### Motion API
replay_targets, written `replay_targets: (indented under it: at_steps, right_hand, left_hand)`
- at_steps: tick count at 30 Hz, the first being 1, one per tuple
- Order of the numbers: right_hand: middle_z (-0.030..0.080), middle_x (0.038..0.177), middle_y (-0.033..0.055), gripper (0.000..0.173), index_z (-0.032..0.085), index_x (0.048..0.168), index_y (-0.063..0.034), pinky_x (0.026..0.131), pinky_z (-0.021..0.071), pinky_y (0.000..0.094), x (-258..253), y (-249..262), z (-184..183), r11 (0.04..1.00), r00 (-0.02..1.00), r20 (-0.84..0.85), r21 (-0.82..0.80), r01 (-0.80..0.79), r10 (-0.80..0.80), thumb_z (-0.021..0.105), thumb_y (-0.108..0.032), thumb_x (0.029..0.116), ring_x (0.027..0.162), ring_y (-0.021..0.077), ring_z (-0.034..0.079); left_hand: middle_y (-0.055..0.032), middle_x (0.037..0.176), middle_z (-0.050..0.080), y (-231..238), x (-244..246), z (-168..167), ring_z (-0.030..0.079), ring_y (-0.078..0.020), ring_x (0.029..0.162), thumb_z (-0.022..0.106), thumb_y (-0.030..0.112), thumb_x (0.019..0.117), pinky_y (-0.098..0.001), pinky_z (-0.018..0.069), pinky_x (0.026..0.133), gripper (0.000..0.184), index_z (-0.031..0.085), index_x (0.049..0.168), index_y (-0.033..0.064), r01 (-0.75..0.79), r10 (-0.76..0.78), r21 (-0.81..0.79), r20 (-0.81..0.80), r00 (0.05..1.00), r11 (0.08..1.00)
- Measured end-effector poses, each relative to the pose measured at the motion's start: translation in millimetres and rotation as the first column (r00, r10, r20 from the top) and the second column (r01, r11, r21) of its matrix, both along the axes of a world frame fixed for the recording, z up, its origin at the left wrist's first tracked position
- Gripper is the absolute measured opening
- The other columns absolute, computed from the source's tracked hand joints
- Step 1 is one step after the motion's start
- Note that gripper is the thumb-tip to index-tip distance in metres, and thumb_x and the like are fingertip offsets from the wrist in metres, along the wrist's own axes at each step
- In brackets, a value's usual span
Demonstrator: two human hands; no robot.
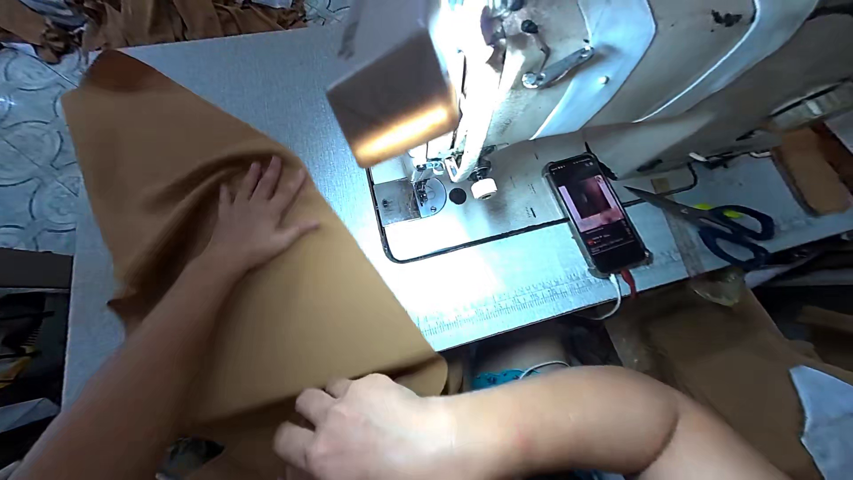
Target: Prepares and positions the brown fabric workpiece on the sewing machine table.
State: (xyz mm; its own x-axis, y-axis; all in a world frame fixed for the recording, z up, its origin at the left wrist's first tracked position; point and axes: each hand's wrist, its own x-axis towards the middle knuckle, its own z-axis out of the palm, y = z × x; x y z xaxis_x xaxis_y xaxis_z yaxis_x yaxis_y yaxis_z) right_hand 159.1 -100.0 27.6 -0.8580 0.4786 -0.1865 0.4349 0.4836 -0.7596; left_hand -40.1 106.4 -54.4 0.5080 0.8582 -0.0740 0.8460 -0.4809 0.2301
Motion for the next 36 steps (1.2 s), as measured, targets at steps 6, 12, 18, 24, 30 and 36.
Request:
replay_targets:
  at_steps: [6,12,18,24,30,36]
  right_hand:
    - [0.016,0.171,0.0177,0.082,0.029,0.162,-0.0061,0.117,0.0115,0.0748,-29.3,7.5,-45.5,0.945,0.927,0.188,0.035,0.324,-0.325,0.049,-0.058,0.1019,0.159,0.0424,0.006]
    - [0.045,0.161,0.0090,0.058,0.052,0.152,-0.0176,0.123,0.0231,0.0597,-19.8,128.4,-76.7,0.754,0.894,-0.090,0.506,0.420,-0.438,0.051,-0.050,0.1039,0.153,0.0323,0.033]
    - [0.027,0.167,0.0191,0.061,0.040,0.154,0.0014,0.122,0.0318,0.0529,13.1,129.6,-29.8,0.601,0.709,-0.014,0.520,0.607,-0.705,0.064,-0.014,0.1000,0.155,0.0381,0.024]
    - [0.025,0.170,0.0113,0.065,0.035,0.161,-0.0138,0.122,0.0182,0.0639,4.4,121.8,-85.3,0.706,0.777,-0.008,0.411,0.576,-0.629,0.044,-0.048,0.1071,0.158,0.0339,0.017]
    - [0.058,0.149,0.0106,0.061,0.062,0.141,-0.0095,0.110,0.0397,0.0653,89.5,60.0,-92.9,0.676,0.907,-0.198,0.613,0.410,-0.370,0.041,-0.052,0.1030,0.142,0.0312,0.051]
    - [0.056,0.152,0.0043,0.059,0.064,0.142,-0.0235,0.108,0.0325,0.0752,157.3,12.2,-96.7,0.619,0.851,-0.036,0.670,0.410,-0.524,0.029,-0.055,0.1066,0.145,0.0327,0.047]
  left_hand:
    - [-0.0381,0.159,0.026,140.1,54.1,27.4,0.020,-0.0606,0.148,0.049,0.044,0.1035,-0.0810,0.0198,0.109,0.068,0.042,0.151,-0.0038,-0.525,0.517,0.115,0.096,0.851,0.843]
    - [-0.0294,0.145,0.052,172.7,73.9,74.2,0.049,-0.0387,0.138,0.044,0.034,0.1094,-0.0531,0.0360,0.117,0.052,0.048,0.144,-0.0051,-0.174,0.095,0.140,0.444,0.891,0.975]
    - [-0.0373,0.144,0.046,-1.1,50.4,68.5,0.044,-0.0587,0.134,0.041,0.031,0.1105,-0.0742,0.0378,0.104,0.048,0.050,0.141,-0.0054,-0.261,0.256,0.116,0.052,0.965,0.958]
    - [-0.0187,0.168,0.026,-51.6,25.3,0.1,0.020,-0.0433,0.155,0.029,0.048,0.1082,-0.0734,0.0134,0.118,0.065,0.037,0.159,0.0083,-0.305,0.290,0.059,0.182,0.939,0.950]
    - [-0.0326,0.111,0.064,-149.1,-38.7,1.0,0.062,-0.0476,0.107,0.050,0.035,0.1047,-0.0560,0.0496,0.094,0.047,0.066,0.111,-0.0087,-0.156,0.031,0.359,0.330,0.943,0.920]
    - [-0.0214,0.112,0.072,-204.4,-77.7,-10.6,0.067,-0.0337,0.109,0.040,0.060,0.1049,-0.0477,0.0479,0.097,0.064,0.071,0.116,0.0048,-0.016,-0.064,0.286,0.269,0.961,0.958]
